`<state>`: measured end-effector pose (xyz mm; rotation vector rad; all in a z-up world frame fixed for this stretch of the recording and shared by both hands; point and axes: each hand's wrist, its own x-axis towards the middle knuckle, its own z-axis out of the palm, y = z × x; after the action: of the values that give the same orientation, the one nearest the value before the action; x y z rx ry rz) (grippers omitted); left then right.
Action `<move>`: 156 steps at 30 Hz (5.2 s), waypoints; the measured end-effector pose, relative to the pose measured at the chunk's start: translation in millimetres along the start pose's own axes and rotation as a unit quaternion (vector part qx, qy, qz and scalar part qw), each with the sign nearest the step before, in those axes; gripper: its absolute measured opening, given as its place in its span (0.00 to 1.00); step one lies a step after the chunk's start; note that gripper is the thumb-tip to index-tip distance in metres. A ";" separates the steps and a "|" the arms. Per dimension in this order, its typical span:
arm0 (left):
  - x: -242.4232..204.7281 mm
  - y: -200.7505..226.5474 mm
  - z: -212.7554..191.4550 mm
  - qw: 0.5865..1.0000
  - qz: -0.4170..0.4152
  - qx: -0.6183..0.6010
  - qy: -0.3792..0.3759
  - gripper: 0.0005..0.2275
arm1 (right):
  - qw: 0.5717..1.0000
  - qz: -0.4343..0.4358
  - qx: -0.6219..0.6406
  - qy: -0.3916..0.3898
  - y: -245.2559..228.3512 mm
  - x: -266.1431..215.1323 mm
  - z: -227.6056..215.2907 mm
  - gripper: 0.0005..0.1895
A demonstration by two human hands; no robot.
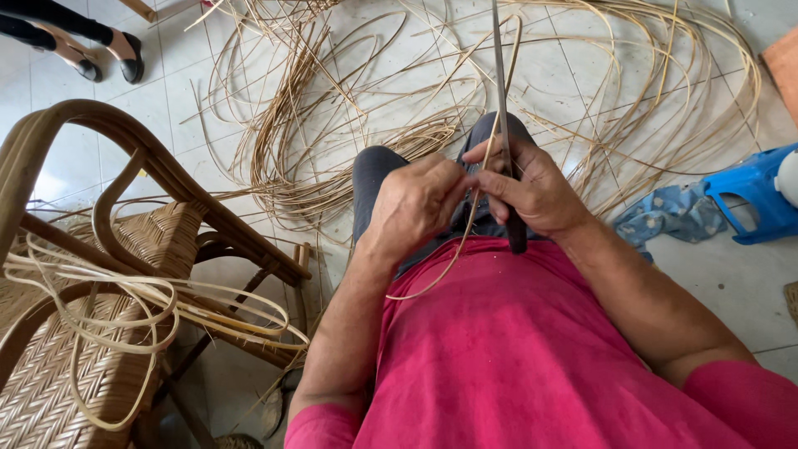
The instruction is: The person strips or scrapes a long, thin wooden strip using a knife while holding it against their lap.
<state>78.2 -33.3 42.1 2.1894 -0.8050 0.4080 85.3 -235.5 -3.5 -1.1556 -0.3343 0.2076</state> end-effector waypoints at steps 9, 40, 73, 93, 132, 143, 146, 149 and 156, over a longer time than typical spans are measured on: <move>65.3 -62.5 -7.7 0.974 -0.049 0.047 0.214 0.12 | 0.989 0.133 -0.041 -0.058 -13.1 -16.2 5.2 0.15; -68.9 -3.0 17.4 0.885 -0.275 -0.375 0.033 0.08 | 0.982 0.047 0.009 -0.185 9.6 -21.7 -3.7 0.11; -95.3 -0.5 2.6 0.816 -0.300 -0.493 0.024 0.09 | 0.972 0.119 0.159 -0.128 -19.2 10.3 -17.3 0.35; -53.7 17.7 -14.9 0.888 -0.267 -0.376 -0.012 0.08 | 0.959 0.122 0.163 -0.196 -9.8 -5.7 11.6 0.32; -101.7 13.8 -22.8 0.749 -0.358 -0.556 -0.048 0.08 | 0.974 0.099 0.181 -0.099 -64.9 20.8 -39.3 0.35; -106.0 1.2 -13.4 0.755 -0.300 -0.583 -0.030 0.09 | 0.956 0.142 0.081 -0.245 -20.0 -14.1 28.4 0.30; -106.9 4.1 -17.1 0.775 -0.301 -0.554 -0.039 0.10 | 0.966 0.129 0.072 -0.213 -7.3 -7.8 11.4 0.31; -94.8 4.3 -29.4 0.820 -0.288 -0.491 -0.057 0.10 | 0.974 0.121 0.078 -0.175 -2.8 -5.8 9.7 0.31; -56.9 30.9 -28.7 0.939 -0.196 -0.282 -0.025 0.08 | 0.981 0.104 0.029 -0.161 9.7 -21.1 18.4 0.30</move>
<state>14.1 -4.0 49.0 1.7563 -0.4188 -0.0776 59.0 -222.8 -9.0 -1.0980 -0.4886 0.5893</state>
